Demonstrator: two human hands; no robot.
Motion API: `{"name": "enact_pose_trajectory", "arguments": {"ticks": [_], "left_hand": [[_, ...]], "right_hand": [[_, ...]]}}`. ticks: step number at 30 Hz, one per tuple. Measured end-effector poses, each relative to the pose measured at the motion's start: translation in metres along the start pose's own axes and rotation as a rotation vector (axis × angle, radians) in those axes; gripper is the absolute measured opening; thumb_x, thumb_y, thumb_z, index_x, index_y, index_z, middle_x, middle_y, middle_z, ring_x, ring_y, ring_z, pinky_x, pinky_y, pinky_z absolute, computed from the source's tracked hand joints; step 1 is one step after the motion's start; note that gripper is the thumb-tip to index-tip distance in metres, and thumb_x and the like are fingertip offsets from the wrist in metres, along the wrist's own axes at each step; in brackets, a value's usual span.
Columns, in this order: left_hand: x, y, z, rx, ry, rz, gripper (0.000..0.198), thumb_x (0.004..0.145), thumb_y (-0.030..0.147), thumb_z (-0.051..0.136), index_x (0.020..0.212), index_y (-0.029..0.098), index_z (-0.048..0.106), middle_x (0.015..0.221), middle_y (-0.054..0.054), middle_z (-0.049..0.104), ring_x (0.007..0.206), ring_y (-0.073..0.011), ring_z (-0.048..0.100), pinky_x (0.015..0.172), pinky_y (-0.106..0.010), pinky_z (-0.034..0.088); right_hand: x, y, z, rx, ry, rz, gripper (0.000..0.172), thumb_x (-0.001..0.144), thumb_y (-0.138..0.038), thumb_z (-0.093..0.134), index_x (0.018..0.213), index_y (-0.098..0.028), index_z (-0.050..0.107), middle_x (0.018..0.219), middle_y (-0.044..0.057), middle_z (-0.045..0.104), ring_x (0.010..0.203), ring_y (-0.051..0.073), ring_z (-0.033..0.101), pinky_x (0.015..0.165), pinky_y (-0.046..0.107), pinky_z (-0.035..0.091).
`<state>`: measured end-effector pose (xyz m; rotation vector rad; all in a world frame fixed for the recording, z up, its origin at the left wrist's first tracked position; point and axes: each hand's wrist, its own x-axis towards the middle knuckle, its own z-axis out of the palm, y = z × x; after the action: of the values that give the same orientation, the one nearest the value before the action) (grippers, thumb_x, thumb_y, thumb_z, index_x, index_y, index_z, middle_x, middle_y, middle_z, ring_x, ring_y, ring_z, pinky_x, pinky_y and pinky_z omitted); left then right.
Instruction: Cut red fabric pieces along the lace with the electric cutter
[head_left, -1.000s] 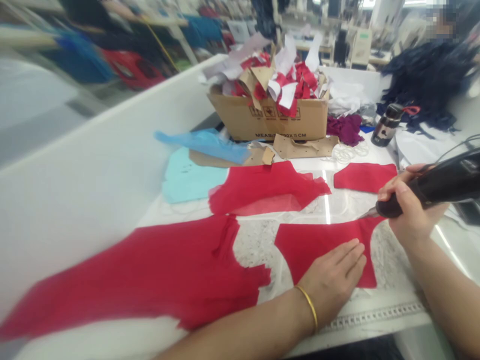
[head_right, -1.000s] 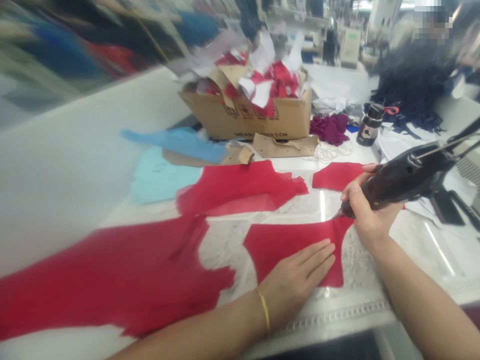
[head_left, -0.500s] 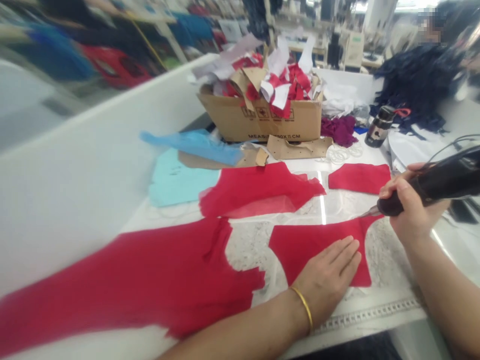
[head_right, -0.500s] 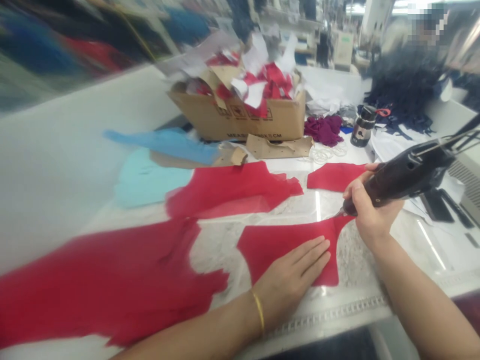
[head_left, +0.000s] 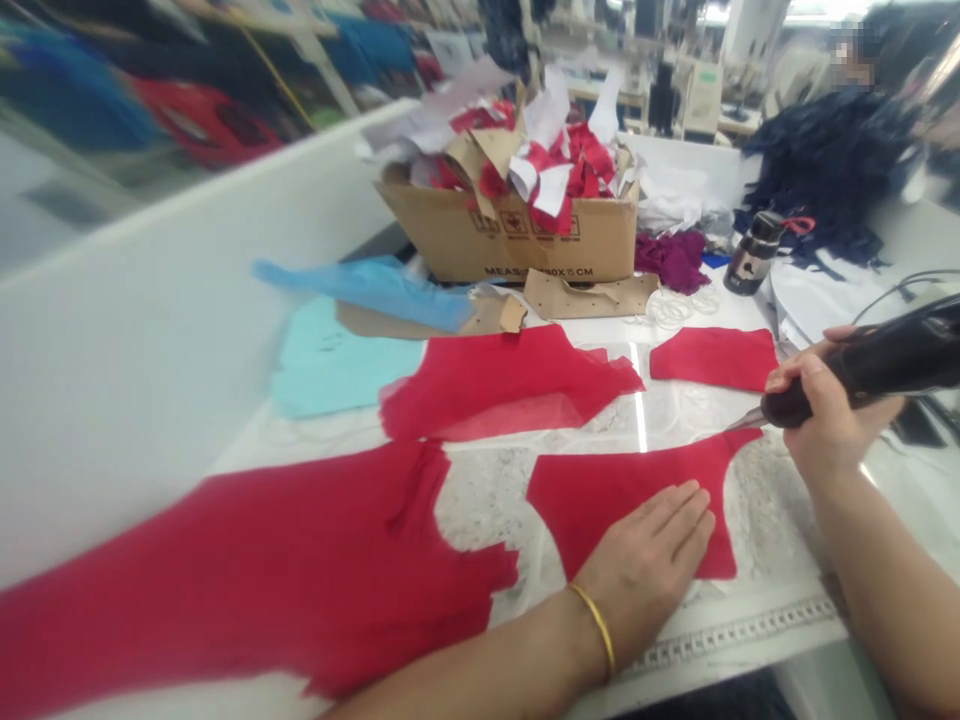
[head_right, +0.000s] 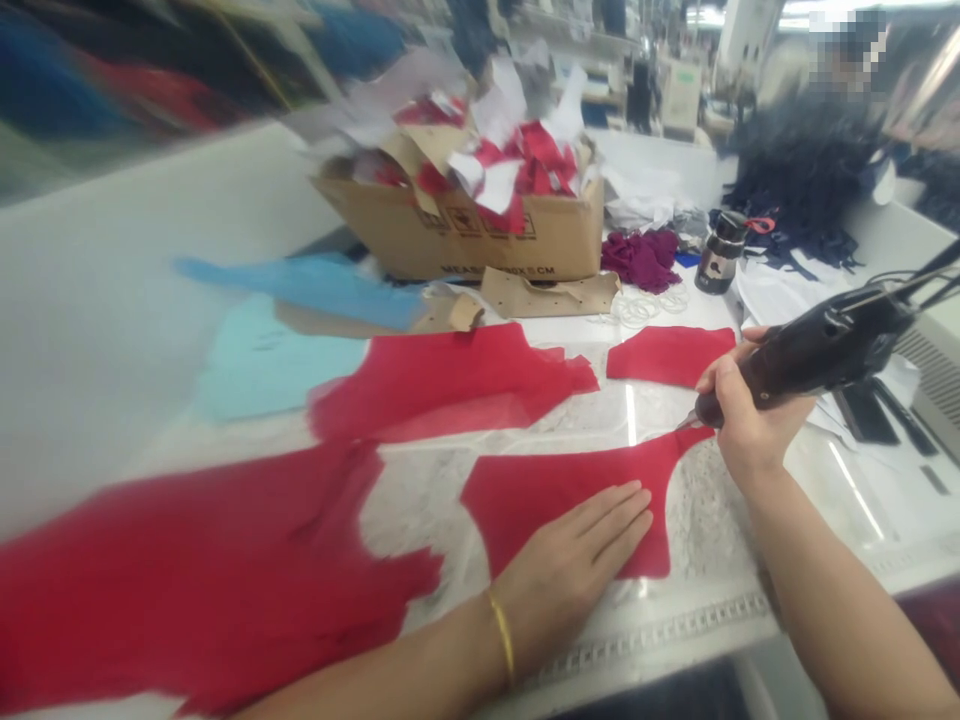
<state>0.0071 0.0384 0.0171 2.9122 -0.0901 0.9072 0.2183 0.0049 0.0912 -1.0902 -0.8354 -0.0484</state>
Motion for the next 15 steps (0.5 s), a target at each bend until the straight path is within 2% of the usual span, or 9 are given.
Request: {"name": "enact_pose_trajectory", "arguments": {"ticks": [9, 15], "left_hand": [[-0.003, 0.0, 0.001, -0.015, -0.035, -0.002, 0.036, 0.1, 0.002, 0.038, 0.125, 0.002, 0.064, 0.129, -0.021, 0.07, 0.13, -0.0267, 0.063, 0.109, -0.041, 0.058], [0.0, -0.001, -0.001, 0.005, 0.021, 0.005, 0.033, 0.1, 0.001, 0.039, 0.119, 0.002, 0.066, 0.123, -0.019, 0.073, 0.121, -0.0264, 0.069, 0.105, -0.039, 0.06]], "right_hand": [[-0.005, 0.001, 0.002, -0.007, 0.005, 0.057, 0.022, 0.08, -0.028, 0.077, 0.091, -0.021, 0.059, 0.062, -0.006, 0.061, 0.049, 0.013, 0.06, 0.054, 0.03, 0.055], [0.006, -0.002, -0.001, -0.006, 0.095, 0.025, 0.024, 0.073, -0.024, 0.076, 0.091, -0.022, 0.06, 0.059, -0.009, 0.057, 0.044, 0.013, 0.057, 0.049, 0.03, 0.053]]}}
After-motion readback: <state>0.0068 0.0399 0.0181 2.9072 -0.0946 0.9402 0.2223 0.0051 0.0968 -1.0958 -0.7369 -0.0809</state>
